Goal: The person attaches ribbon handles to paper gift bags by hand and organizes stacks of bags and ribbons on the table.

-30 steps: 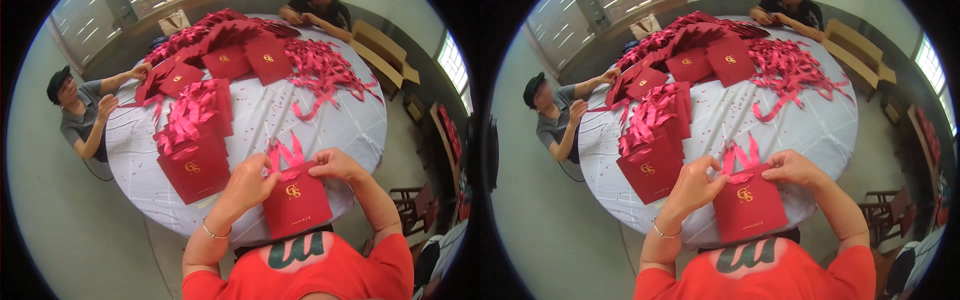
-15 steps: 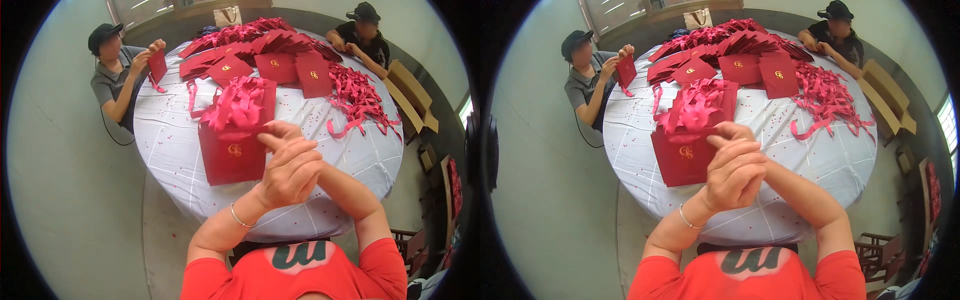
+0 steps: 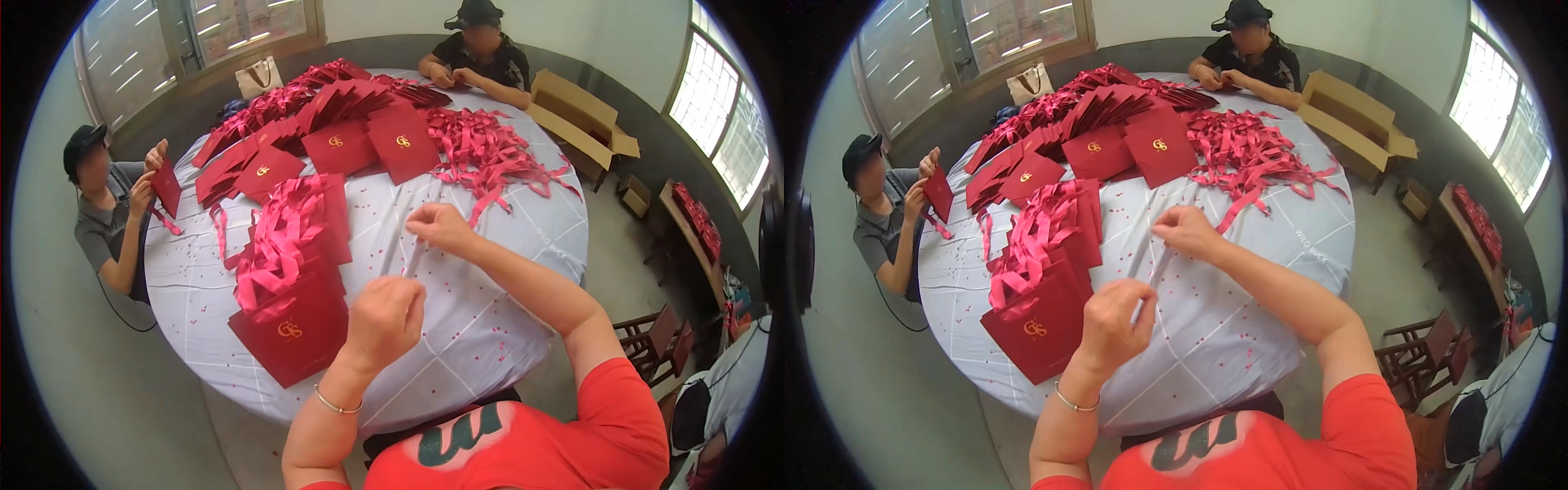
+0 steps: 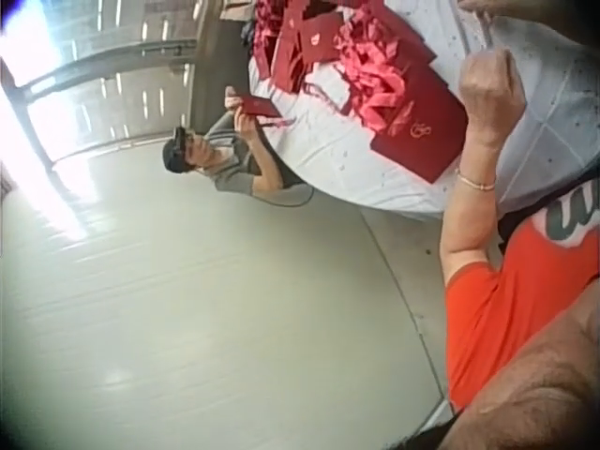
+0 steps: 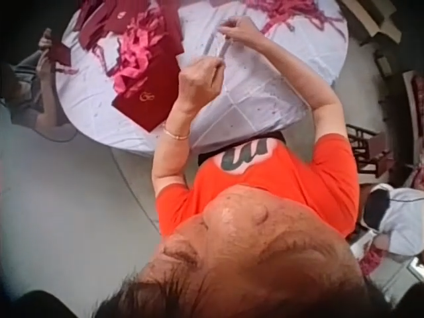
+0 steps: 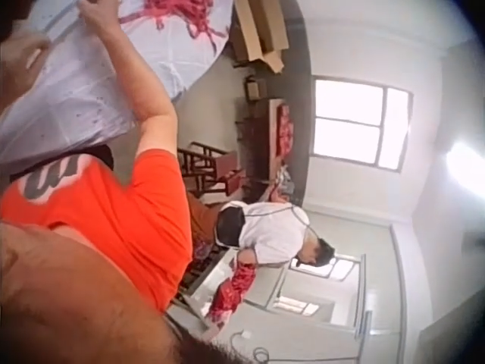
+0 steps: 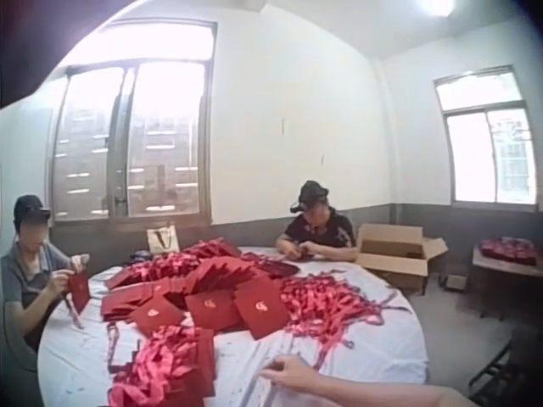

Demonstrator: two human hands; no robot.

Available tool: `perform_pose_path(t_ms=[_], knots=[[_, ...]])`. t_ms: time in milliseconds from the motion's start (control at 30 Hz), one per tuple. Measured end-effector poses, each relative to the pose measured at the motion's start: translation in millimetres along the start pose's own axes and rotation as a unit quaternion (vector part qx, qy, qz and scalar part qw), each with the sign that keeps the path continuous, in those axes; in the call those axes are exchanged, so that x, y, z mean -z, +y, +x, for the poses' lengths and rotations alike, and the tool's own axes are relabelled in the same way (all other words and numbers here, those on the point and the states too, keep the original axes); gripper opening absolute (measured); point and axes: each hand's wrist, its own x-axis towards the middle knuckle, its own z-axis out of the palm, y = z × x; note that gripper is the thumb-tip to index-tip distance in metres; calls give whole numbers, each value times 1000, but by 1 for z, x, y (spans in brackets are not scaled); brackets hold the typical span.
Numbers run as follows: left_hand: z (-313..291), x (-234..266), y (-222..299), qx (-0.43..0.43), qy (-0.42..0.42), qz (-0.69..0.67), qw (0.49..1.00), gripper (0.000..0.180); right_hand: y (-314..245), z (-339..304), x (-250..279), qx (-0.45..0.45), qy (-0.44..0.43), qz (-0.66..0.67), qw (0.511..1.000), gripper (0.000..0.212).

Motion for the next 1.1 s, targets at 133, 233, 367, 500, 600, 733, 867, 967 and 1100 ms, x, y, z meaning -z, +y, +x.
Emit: perform_pose_path(t_ms=[133, 233, 367, 500, 600, 733, 867, 967, 1100], knots=[[-12, -21, -3, 24, -101, -28, 994, 11, 43, 64, 34, 68, 108, -133, 983, 45], [-23, -25, -5, 47, -166, -37, 984, 6, 47, 105, 36, 114, 140, -299, 937, 69], [-27, -26, -10, 71, -145, -53, 986, 5, 36, 148, 17, 197, 163, -450, 855, 86], [-27, -26, -14, 83, -150, -30, 985, 6, 28, 167, 31, 366, 152, -456, 797, 61], [-26, -26, -15, 88, -132, -21, 987, 7, 13, 159, 28, 408, 159, -381, 814, 42], [-22, -21, -14, 110, -68, -12, 992, 8, -15, 136, 12, 286, 208, -38, 935, 35], [-15, -17, -11, 271, 62, -143, 950, 13, -51, 62, 22, 197, 51, 262, 943, 33], [-11, -9, -17, 351, 148, -193, 904, 30, -73, -18, 29, 157, -86, 5, 984, 30], [-18, -16, -39, 348, 117, -209, 906, 33, -59, -92, 12, 414, -227, -249, 846, 43]])
